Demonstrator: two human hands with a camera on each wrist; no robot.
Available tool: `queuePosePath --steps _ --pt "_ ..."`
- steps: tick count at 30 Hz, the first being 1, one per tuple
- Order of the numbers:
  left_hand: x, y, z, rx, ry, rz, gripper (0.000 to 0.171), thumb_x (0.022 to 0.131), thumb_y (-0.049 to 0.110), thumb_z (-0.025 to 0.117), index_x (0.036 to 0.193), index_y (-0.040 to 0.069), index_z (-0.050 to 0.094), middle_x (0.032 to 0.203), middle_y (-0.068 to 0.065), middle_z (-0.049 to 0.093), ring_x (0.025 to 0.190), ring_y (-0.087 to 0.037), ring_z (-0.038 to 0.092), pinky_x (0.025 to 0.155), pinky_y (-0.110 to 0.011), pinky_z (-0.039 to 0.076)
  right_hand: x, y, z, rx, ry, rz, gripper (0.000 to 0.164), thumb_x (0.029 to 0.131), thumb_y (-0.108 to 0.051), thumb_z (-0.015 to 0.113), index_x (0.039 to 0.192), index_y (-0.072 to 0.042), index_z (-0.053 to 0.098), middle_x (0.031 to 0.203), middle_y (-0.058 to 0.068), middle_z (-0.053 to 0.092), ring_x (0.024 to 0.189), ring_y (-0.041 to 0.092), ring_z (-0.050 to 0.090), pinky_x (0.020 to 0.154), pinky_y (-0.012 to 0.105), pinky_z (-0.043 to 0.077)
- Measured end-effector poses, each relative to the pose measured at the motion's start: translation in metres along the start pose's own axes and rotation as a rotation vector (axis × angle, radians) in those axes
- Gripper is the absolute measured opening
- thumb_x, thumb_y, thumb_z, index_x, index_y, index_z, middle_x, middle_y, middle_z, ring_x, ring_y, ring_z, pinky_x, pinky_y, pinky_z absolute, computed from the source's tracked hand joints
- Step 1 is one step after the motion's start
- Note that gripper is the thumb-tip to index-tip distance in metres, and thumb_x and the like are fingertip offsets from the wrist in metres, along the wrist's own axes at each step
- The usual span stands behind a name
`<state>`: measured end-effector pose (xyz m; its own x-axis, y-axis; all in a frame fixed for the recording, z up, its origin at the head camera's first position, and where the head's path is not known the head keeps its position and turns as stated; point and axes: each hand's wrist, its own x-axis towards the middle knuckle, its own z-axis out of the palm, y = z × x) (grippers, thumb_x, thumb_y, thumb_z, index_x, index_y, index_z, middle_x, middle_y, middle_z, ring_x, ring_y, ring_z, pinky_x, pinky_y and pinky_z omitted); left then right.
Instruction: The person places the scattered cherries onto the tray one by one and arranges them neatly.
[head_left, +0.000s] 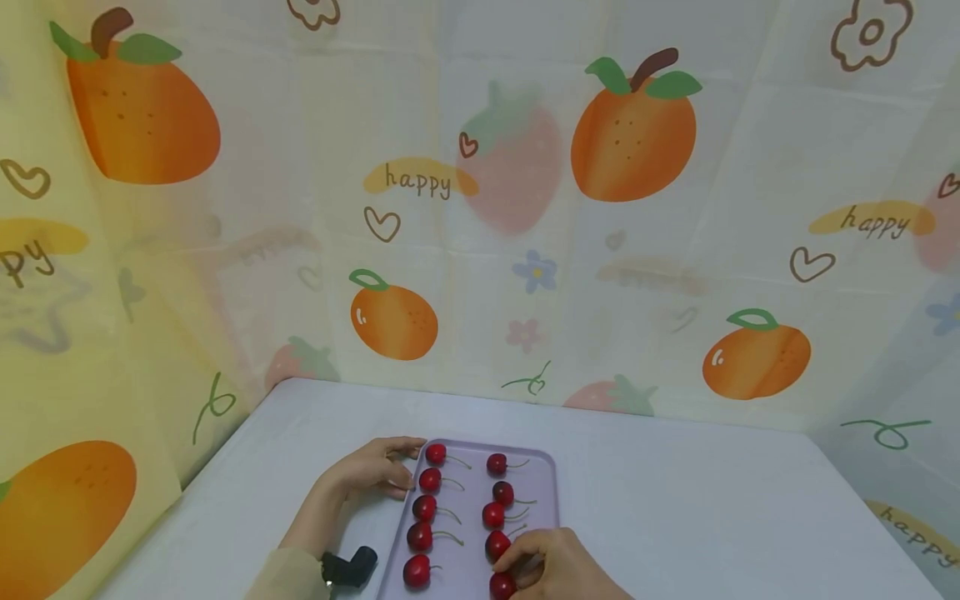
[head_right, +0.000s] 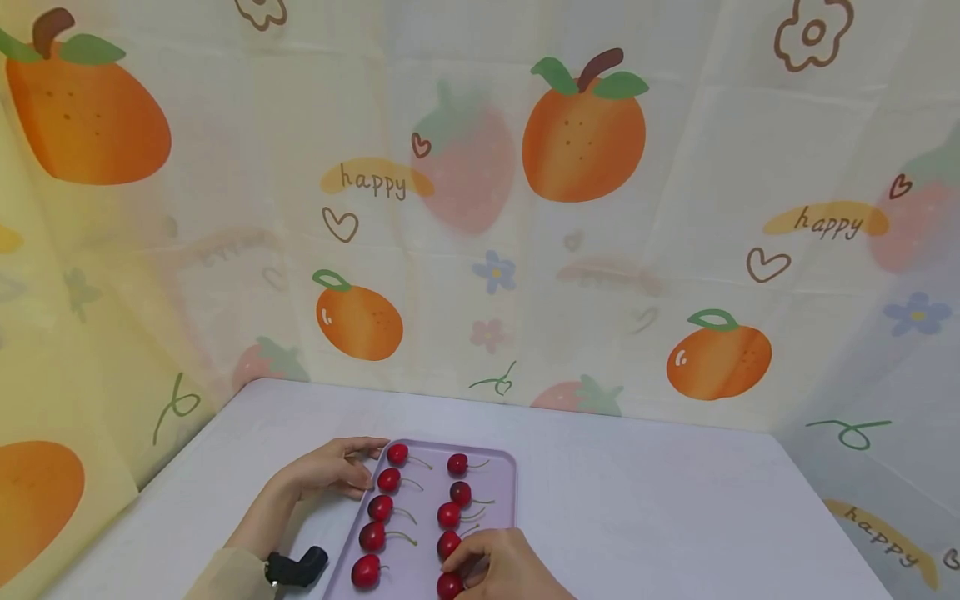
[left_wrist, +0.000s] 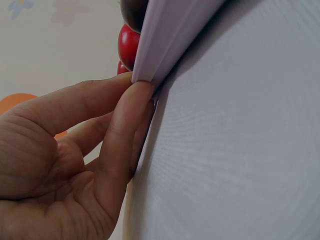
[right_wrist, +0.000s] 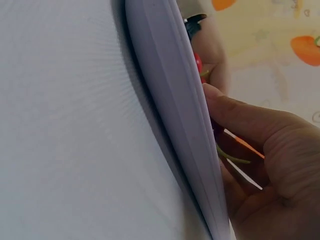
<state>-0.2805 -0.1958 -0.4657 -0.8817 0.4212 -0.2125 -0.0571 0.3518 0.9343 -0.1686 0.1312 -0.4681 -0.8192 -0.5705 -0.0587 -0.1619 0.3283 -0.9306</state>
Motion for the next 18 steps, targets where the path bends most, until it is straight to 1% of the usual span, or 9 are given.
queuePosePath --steps 6,10,13,18 --pt "-0.001 0.0 -0.001 0.001 -0.013 0.028 0.069 0.079 0.002 0.066 0.144 -0.001 0.045 0.135 -0.024 0.048 0.079 -0.013 0.063 0.072 -0.03 0.063 0.001 0.0 -0.003 0.006 -0.016 0.006 0.023 0.077 -0.017 0.082 0.098 -0.013 0.076 0.088 -0.003 0.076 0.07 0.008 0.07 0.066 0.019 0.06" --pt "-0.001 0.0 -0.001 -0.005 -0.005 0.014 0.068 0.079 0.002 0.067 0.144 0.0 0.046 0.133 -0.022 0.049 0.079 -0.013 0.063 0.072 -0.029 0.063 0.002 -0.001 -0.006 -0.015 -0.004 0.003 0.021 0.077 -0.016 0.082 0.097 -0.014 0.076 0.085 -0.003 0.074 0.066 0.007 0.066 0.06 0.02 0.058" --pt "0.0 -0.001 -0.001 -0.009 -0.002 0.012 0.068 0.079 0.002 0.068 0.144 0.0 0.046 0.132 -0.022 0.049 0.079 -0.013 0.063 0.072 -0.029 0.063 0.002 -0.002 -0.008 -0.037 0.015 -0.002 0.021 0.076 -0.018 0.083 0.096 -0.014 0.077 0.087 -0.003 0.074 0.066 0.005 0.063 0.058 0.02 0.056" --pt "0.0 -0.001 0.0 -0.012 -0.011 0.028 0.069 0.079 0.001 0.067 0.144 -0.001 0.045 0.134 -0.024 0.048 0.077 -0.013 0.063 0.072 -0.03 0.063 0.002 -0.002 -0.013 -0.052 0.034 -0.03 0.024 0.073 -0.023 0.085 0.095 -0.014 0.077 0.093 0.001 0.075 0.071 0.005 0.065 0.063 0.019 0.057"
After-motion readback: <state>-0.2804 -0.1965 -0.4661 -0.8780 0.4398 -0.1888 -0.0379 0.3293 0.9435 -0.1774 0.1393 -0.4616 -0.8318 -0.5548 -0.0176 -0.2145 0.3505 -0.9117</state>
